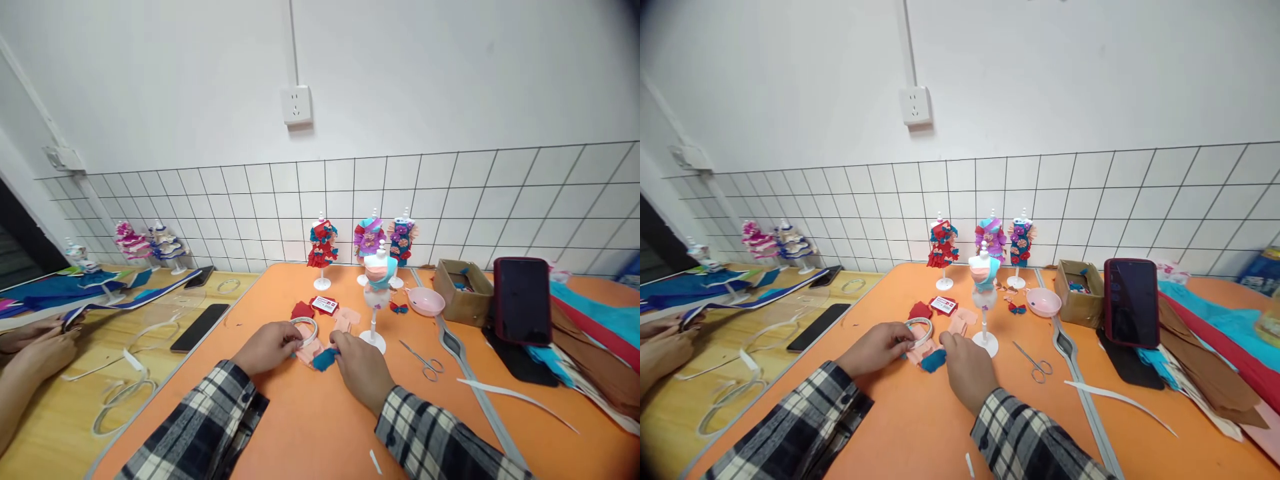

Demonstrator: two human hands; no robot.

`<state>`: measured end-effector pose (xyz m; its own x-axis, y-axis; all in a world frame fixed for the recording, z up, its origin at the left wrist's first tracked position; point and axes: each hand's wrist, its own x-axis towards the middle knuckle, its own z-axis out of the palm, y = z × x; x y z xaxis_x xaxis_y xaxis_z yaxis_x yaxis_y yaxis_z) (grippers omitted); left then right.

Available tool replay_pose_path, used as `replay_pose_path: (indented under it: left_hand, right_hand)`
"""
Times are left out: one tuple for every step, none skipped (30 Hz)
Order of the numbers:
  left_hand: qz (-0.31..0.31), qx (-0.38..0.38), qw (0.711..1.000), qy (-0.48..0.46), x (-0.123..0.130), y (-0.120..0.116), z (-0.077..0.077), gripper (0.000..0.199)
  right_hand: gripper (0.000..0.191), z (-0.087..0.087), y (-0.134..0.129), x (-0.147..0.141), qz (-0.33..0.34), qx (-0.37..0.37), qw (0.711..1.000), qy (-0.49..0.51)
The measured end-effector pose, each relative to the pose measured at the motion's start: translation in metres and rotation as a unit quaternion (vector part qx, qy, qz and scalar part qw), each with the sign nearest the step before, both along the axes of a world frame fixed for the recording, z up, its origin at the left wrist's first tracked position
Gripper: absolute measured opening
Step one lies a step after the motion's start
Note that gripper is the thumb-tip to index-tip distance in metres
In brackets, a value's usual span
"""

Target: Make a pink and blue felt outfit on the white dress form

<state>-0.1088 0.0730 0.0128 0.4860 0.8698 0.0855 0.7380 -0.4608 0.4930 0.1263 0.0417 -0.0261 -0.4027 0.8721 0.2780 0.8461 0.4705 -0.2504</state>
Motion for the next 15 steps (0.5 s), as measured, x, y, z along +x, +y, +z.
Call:
replay_pose_path:
  left_hand:
    - [-0.001, -0.006, 1.0, -0.01, 0.002, 0.0, -0.002, 0.026]
    - [-0.007, -0.012, 1.0, -0.018, 0.005, -0.001, -0.003, 0.028]
    - [-0.017, -0.019, 0.999, -0.023, 0.009, -0.002, -0.004, 0.028]
    - [-0.029, -0.025, 0.999, -0.025, 0.012, -0.003, -0.004, 0.027]
    - [-0.042, -0.027, 0.998, -0.025, 0.016, -0.004, -0.004, 0.024]
    - [-0.052, -0.027, 0.998, -0.023, 0.019, -0.005, -0.004, 0.021]
    - [-0.06, -0.023, 0.998, -0.021, 0.021, -0.005, -0.003, 0.018]
    - [-0.064, -0.018, 0.998, -0.02, 0.023, -0.005, -0.003, 0.016]
    - [-0.063, -0.01, 0.998, -0.021, 0.024, -0.006, -0.004, 0.015]
    - [-0.056, -0.002, 0.998, -0.027, 0.025, -0.006, -0.005, 0.016]
    - [-0.043, 0.009, 0.998, -0.038, 0.026, -0.006, -0.006, 0.019]
    - [-0.027, 0.022, 0.998, -0.052, 0.026, -0.006, -0.007, 0.023]
    - [-0.01, 0.033, 0.997, -0.068, 0.027, -0.006, -0.008, 0.026]
    - [0.004, 0.046, 0.995, -0.083, 0.028, -0.007, -0.009, 0.029]
    - [0.007, 0.054, 0.995, -0.088, 0.029, -0.008, -0.01, 0.03]
  right_hand:
    - [0.022, -0.001, 0.001, 0.001, -0.003, -0.001, 1.0, -0.001]
    - [0.019, -0.001, 0.002, 0.002, -0.001, -0.002, 1.0, -0.004]
    - [0.019, -0.001, 0.003, 0.003, 0.005, -0.002, 1.0, -0.006]
    - [0.018, 0.0, 0.003, 0.004, 0.014, -0.002, 1.0, -0.008]
    - [0.019, 0.0, 0.003, 0.006, 0.024, -0.001, 1.0, -0.01]
    - [0.019, 0.001, 0.002, 0.008, 0.034, 0.001, 0.999, -0.012]
    - [0.021, 0.002, 0.0, 0.01, 0.042, 0.003, 0.999, -0.014]
    - [0.022, 0.003, -0.002, 0.013, 0.047, 0.005, 0.999, -0.014]
    - [0.024, 0.003, -0.004, 0.015, 0.05, 0.006, 0.999, -0.015]
    - [0.026, 0.003, -0.007, 0.017, 0.052, 0.007, 0.999, -0.014]
    - [0.027, 0.003, -0.009, 0.018, 0.053, 0.006, 0.998, -0.014]
    - [0.029, 0.003, -0.01, 0.019, 0.054, 0.006, 0.998, -0.013]
    - [0.029, 0.002, -0.011, 0.018, 0.054, 0.005, 0.998, -0.013]
    - [0.028, 0.001, -0.012, 0.018, 0.052, 0.005, 0.999, -0.012]
    - [0.027, 0.0, -0.012, 0.017, 0.048, 0.005, 0.999, -0.01]
